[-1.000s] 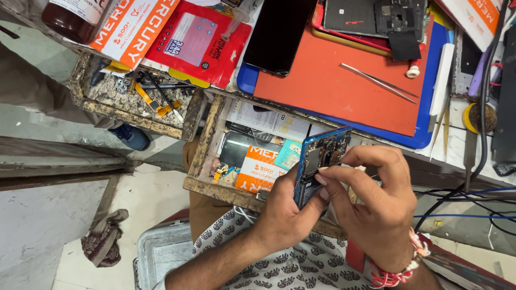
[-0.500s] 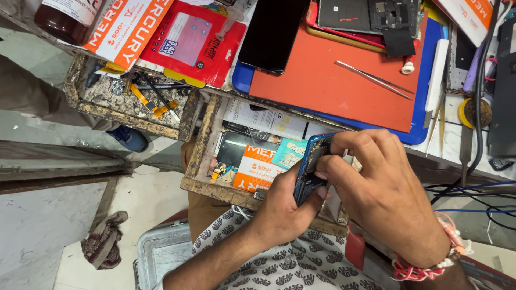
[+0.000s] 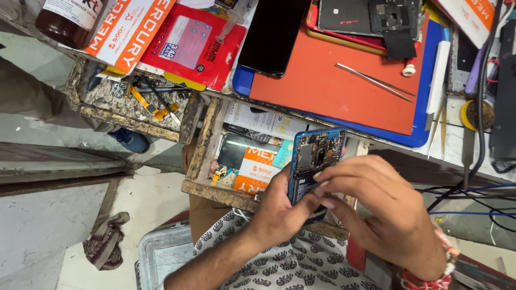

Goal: The person repairs a mobile phone by using tweezers to manipulate internal components and a prying tool to separate parts on a repair bench.

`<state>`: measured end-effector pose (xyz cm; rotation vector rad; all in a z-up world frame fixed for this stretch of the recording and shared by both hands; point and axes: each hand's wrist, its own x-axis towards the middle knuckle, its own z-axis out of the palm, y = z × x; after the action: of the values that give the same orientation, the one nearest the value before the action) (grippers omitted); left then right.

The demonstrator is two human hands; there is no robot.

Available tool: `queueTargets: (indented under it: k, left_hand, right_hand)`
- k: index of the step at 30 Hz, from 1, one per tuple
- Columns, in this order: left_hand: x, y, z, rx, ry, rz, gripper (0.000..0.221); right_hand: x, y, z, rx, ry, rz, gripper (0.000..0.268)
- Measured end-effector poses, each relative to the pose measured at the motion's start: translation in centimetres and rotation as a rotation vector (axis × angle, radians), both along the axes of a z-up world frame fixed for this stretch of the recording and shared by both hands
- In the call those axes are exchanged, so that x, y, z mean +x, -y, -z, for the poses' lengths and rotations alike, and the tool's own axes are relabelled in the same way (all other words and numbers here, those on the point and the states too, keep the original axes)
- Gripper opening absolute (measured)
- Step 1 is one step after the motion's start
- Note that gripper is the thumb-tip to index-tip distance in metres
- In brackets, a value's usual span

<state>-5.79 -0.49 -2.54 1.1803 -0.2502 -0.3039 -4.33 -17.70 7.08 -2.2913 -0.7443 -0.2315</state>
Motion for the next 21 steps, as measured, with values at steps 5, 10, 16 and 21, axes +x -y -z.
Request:
queueTargets:
  k: [5, 10, 16, 21]
  left_hand:
    - [-0.5, -0.2, 0.4, -0.098, -0.123, 0.052, 0.039]
    - [-1.4, -0.7, 0.8, -0.326, -0.220, 0.124, 0.052]
    - [-1.9, -1.0, 0.1, -0.352, -0.197, 0.145, 0.063]
    - [-2.2, -1.3, -0.8, -0.372, -0.171, 0.180, 0.073]
  right_hand:
    - [-2.2, -1.2, 3.0, 0.042, 0.149, 0.310, 0.026]
    - [-4.1, -2.4, 4.2, 0.119, 0.152, 0.345, 0.037]
    - [-4.6, -2.5, 5.5, 0.063, 0.350, 0.198, 0.037]
    - [-5.3, -2.3, 5.7, -0.054, 0.427, 0.201, 0.037]
